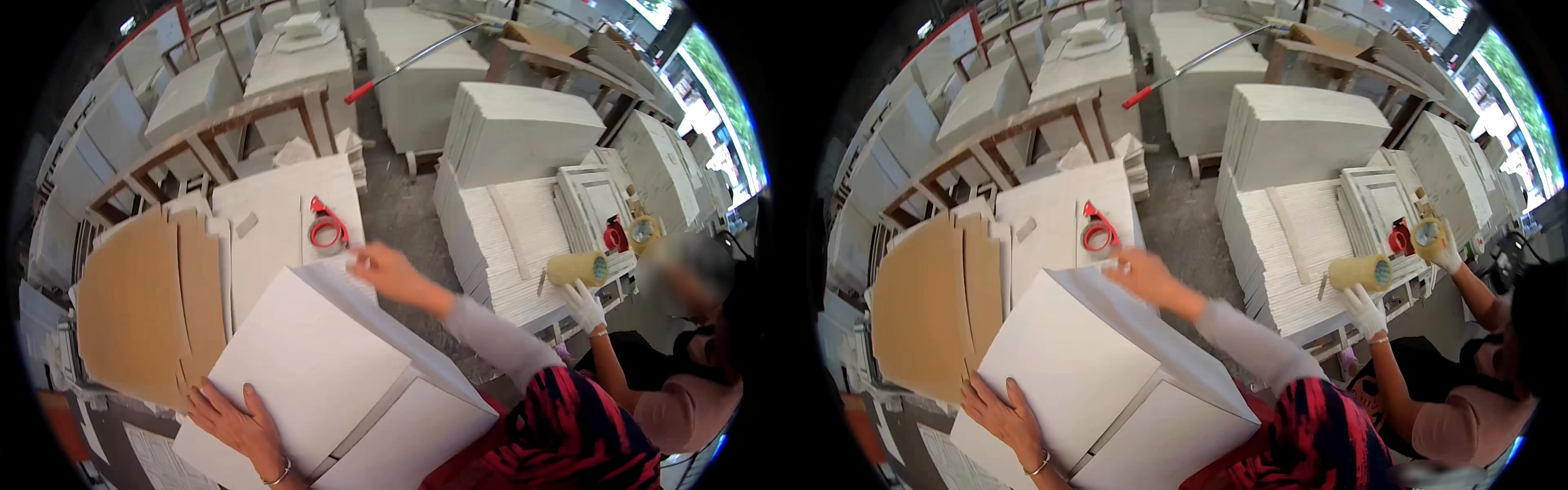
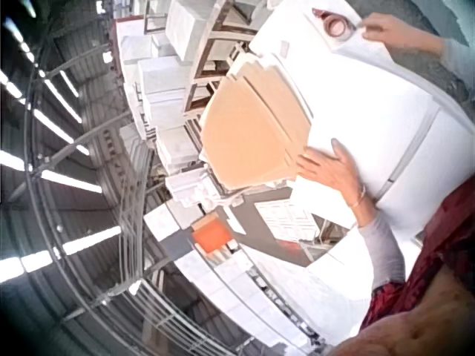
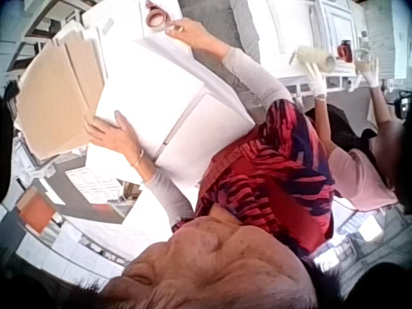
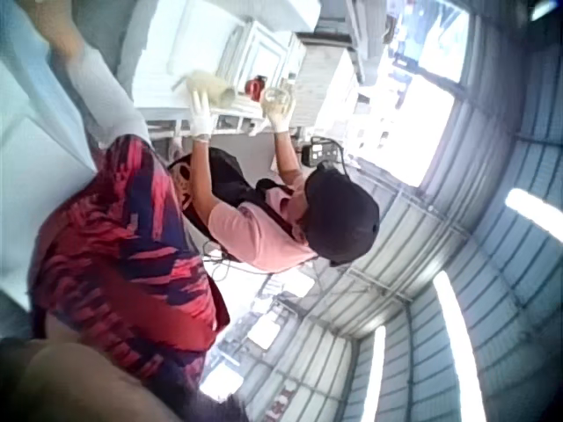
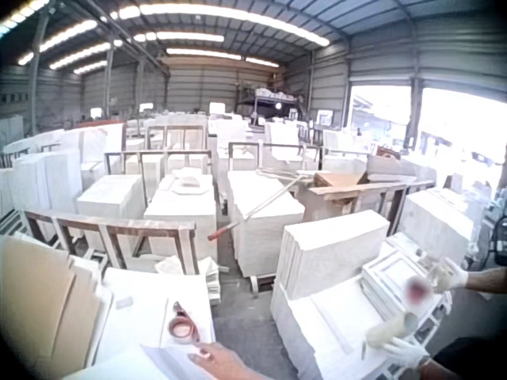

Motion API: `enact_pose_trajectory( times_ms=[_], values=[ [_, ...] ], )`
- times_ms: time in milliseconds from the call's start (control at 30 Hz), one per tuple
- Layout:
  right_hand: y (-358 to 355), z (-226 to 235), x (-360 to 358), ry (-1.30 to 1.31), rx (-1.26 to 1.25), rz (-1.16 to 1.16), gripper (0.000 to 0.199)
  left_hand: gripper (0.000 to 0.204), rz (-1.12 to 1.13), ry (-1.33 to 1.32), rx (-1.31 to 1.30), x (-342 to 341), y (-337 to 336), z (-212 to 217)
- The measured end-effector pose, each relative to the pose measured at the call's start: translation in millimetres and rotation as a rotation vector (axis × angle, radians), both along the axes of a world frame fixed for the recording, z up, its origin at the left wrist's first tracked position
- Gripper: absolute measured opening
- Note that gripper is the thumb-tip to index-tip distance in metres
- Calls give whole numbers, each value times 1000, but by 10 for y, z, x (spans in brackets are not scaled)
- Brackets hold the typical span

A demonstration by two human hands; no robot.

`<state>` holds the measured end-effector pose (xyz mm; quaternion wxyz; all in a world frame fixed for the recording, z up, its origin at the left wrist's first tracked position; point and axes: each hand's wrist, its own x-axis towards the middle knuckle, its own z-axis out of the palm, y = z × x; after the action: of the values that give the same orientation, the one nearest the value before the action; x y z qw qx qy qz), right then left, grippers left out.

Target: The person assembles flat cardboard boxes by folding them into shape and sealing the seams with a handheld tape dispenser. They repeatedly pick up a flat box, fold it, apply tape, and place the finished box into a stack.

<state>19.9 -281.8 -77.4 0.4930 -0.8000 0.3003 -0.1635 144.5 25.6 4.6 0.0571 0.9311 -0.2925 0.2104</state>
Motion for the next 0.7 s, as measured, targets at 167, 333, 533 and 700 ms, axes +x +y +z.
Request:
enact_pose_trajectory(
  times_ms=[167, 333, 533, 700],
  values=[
    [-992, -1146, 961, 321, -127, -184, 69, 67, -62, 51, -14, -64, -121, 95],
    [-1018, -1541, 1375, 427, -235, -142, 47, 55, -60, 55, -23, -137, -167, 116],
    [-955, -1212, 1088, -76, 848, -222, 32, 57, -66, 64, -50, -89, -135, 84],
    [-510, 26, 615, -636, 1232, 171, 41, 61, -47, 36, -85, -64, -82, 67]
  ],
)
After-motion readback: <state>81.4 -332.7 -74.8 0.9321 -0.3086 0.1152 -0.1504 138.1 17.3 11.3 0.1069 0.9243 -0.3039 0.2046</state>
